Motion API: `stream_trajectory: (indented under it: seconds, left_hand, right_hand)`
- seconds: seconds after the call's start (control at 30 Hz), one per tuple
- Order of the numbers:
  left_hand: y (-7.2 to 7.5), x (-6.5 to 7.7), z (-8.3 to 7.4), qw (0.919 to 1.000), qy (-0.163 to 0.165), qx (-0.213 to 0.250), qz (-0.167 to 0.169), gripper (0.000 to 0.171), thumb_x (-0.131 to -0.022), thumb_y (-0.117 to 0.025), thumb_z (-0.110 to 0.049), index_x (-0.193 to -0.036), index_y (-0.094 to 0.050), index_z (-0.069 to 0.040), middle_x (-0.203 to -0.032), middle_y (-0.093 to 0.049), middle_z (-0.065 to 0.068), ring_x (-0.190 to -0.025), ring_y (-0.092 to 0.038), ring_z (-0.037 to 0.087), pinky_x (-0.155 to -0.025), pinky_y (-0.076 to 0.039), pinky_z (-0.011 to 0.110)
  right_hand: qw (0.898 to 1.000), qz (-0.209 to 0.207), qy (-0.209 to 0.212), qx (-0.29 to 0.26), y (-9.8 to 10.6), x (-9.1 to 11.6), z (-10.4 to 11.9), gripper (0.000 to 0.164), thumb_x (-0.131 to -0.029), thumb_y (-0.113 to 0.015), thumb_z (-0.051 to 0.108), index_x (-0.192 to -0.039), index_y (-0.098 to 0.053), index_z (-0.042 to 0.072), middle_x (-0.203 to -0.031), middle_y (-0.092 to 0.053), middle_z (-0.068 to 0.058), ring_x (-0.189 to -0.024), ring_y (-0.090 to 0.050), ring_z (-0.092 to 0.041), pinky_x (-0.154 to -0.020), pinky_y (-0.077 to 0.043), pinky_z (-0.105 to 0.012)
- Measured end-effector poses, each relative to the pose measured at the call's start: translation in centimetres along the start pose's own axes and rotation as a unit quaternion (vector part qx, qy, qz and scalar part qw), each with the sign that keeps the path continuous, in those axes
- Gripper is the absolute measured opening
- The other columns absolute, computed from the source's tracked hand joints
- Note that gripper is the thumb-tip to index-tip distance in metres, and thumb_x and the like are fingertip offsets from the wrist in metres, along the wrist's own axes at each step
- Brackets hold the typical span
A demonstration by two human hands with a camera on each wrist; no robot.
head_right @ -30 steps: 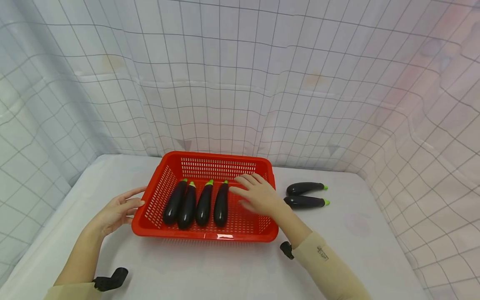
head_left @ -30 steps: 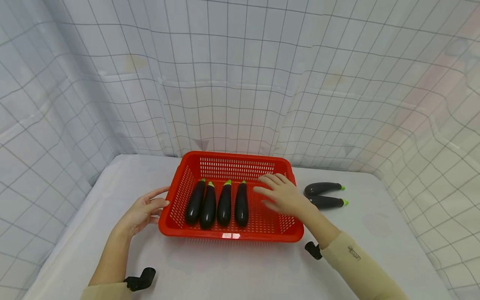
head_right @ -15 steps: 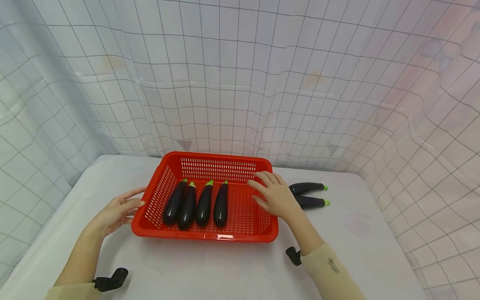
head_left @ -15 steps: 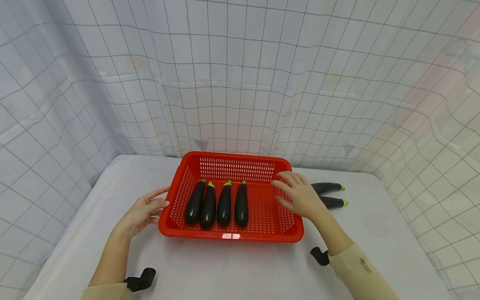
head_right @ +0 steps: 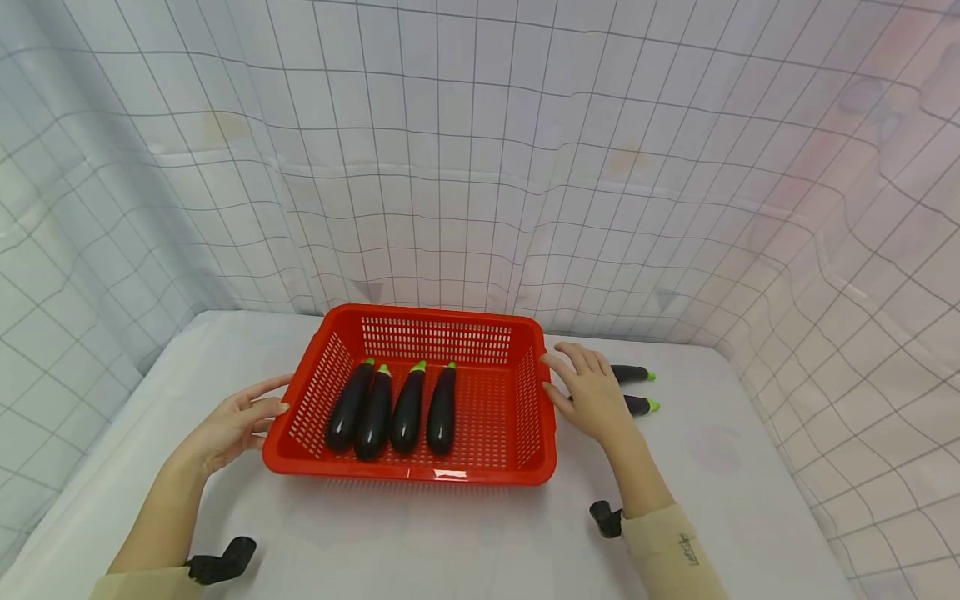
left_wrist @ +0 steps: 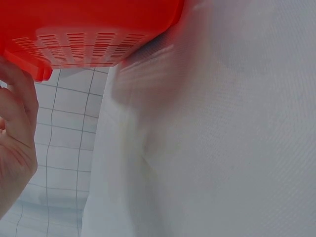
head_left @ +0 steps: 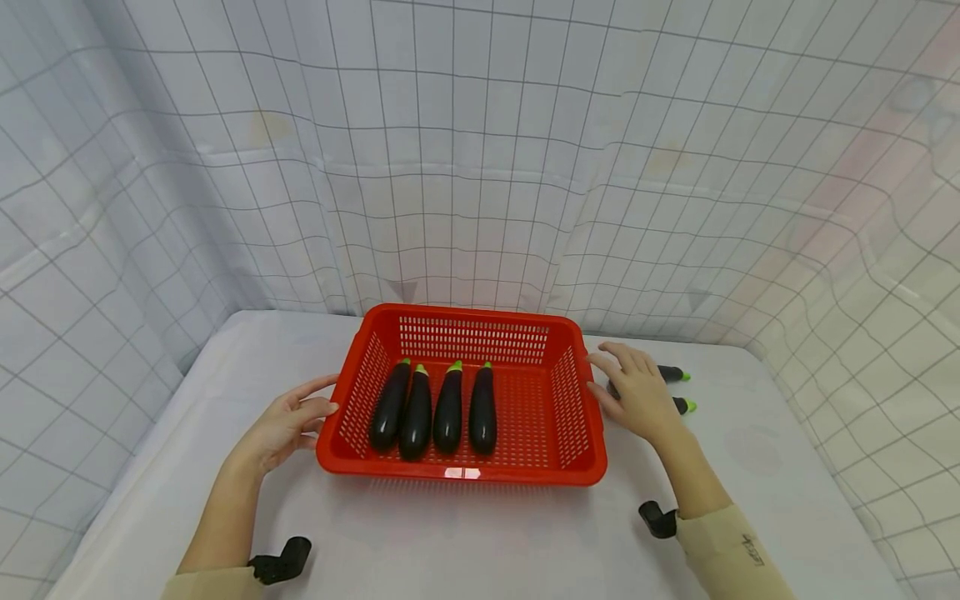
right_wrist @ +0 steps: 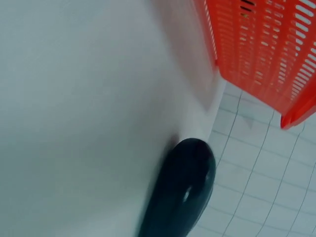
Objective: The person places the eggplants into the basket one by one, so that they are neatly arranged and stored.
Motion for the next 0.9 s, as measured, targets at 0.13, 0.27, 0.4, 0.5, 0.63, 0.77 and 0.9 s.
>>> stream_trajectory:
  seconds: [0.13, 0.27, 0.4, 0.5, 0.63, 0.77, 0.9]
  left_hand:
    - [0.0, 0.0, 0.1, 1.0, 0.0, 0.0, 0.0, 0.055, -0.093, -0.052, -0.015, -0.141, -0.026, -0.006, -0.088, -0.068, -0.006, -0.074, -0.065, 0.014, -0.064, -0.056, 0.033]
    - [0.0, 0.0, 0.1, 1.0, -0.002, 0.0, 0.0, 0.055, -0.093, -0.052, -0.015, -0.141, -0.027, -0.006, -0.088, -0.068, -0.006, -0.074, -0.065, 0.014, -0.064, -0.056, 0.033]
    - [0.1, 0.0, 0.1, 1.0, -0.003, 0.001, 0.001, 0.054, -0.093, -0.052, -0.015, -0.141, -0.027, -0.006, -0.088, -0.068, -0.006, -0.074, -0.065, 0.014, -0.064, -0.056, 0.033]
    - [0.1, 0.0, 0.1, 1.0, -0.005, 0.002, 0.001, 0.054, -0.093, -0.052, -0.015, -0.14, -0.027, -0.006, -0.087, -0.068, -0.006, -0.074, -0.065, 0.014, -0.063, -0.056, 0.033]
    - [0.1, 0.0, 0.0, 0.9999, -0.006, 0.008, 0.003, 0.054, -0.093, -0.052, -0.014, -0.14, -0.027, -0.006, -0.087, -0.068, -0.006, -0.073, -0.065, 0.014, -0.063, -0.056, 0.033]
    - [0.0, 0.0, 0.0, 0.9999, -0.005, 0.009, 0.004, 0.055, -0.093, -0.052, -0.014, -0.14, -0.026, -0.005, -0.087, -0.068, -0.005, -0.072, -0.065, 0.014, -0.062, -0.056, 0.032]
    - [0.0, 0.0, -0.1, 1.0, -0.003, 0.004, 0.001, 0.056, -0.093, -0.052, -0.014, -0.141, -0.025, -0.005, -0.087, -0.068, -0.006, -0.072, -0.065, 0.014, -0.062, -0.056, 0.032]
  right_hand:
    - [1.0, -0.005, -0.013, 0.001, -0.3, 0.8, -0.8, 0.037, -0.083, -0.061, 0.027, -0.118, -0.052, 0.015, -0.124, -0.046, -0.013, -0.114, -0.042, -0.034, -0.094, -0.033, -0.052]
    - [0.999, 0.001, -0.034, 0.002, -0.9, 1.7, -1.7, 0.039, -0.081, -0.064, 0.023, -0.117, -0.053, 0.014, -0.122, -0.046, -0.013, -0.113, -0.042, -0.034, -0.095, -0.033, -0.052]
    - [0.997, 0.027, -0.066, 0.006, -1.6, 2.7, -2.6, 0.039, -0.082, -0.065, 0.025, -0.118, -0.052, 0.015, -0.122, -0.047, -0.013, -0.115, -0.041, -0.034, -0.095, -0.033, -0.052]
    - [0.995, 0.052, -0.083, 0.009, -2.1, 3.4, -3.2, 0.041, -0.083, -0.065, 0.026, -0.12, -0.051, 0.014, -0.122, -0.047, -0.014, -0.116, -0.041, -0.034, -0.094, -0.034, -0.053]
    - [0.992, 0.087, -0.096, 0.009, -2.8, 4.2, -3.8, 0.044, -0.084, -0.064, 0.029, -0.122, -0.05, 0.014, -0.122, -0.047, -0.014, -0.116, -0.04, -0.035, -0.095, -0.033, -0.055]
    - [0.988, 0.114, -0.101, 0.014, -3.4, 4.6, -4.2, 0.045, -0.083, -0.064, 0.031, -0.123, -0.05, 0.014, -0.121, -0.047, -0.014, -0.116, -0.041, -0.035, -0.096, -0.033, -0.056]
    - [0.986, 0.126, -0.105, 0.02, -3.9, 5.0, -4.4, 0.047, -0.082, -0.066, 0.031, -0.123, -0.051, 0.014, -0.121, -0.048, -0.015, -0.116, -0.042, -0.036, -0.095, -0.034, -0.058]
Point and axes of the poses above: each hand's wrist, its own x-axis away from the middle knuckle, its own y-axis out of the back of the hand, z = x × y, the point moved 5 cm from there along -x, towards the middle knuckle
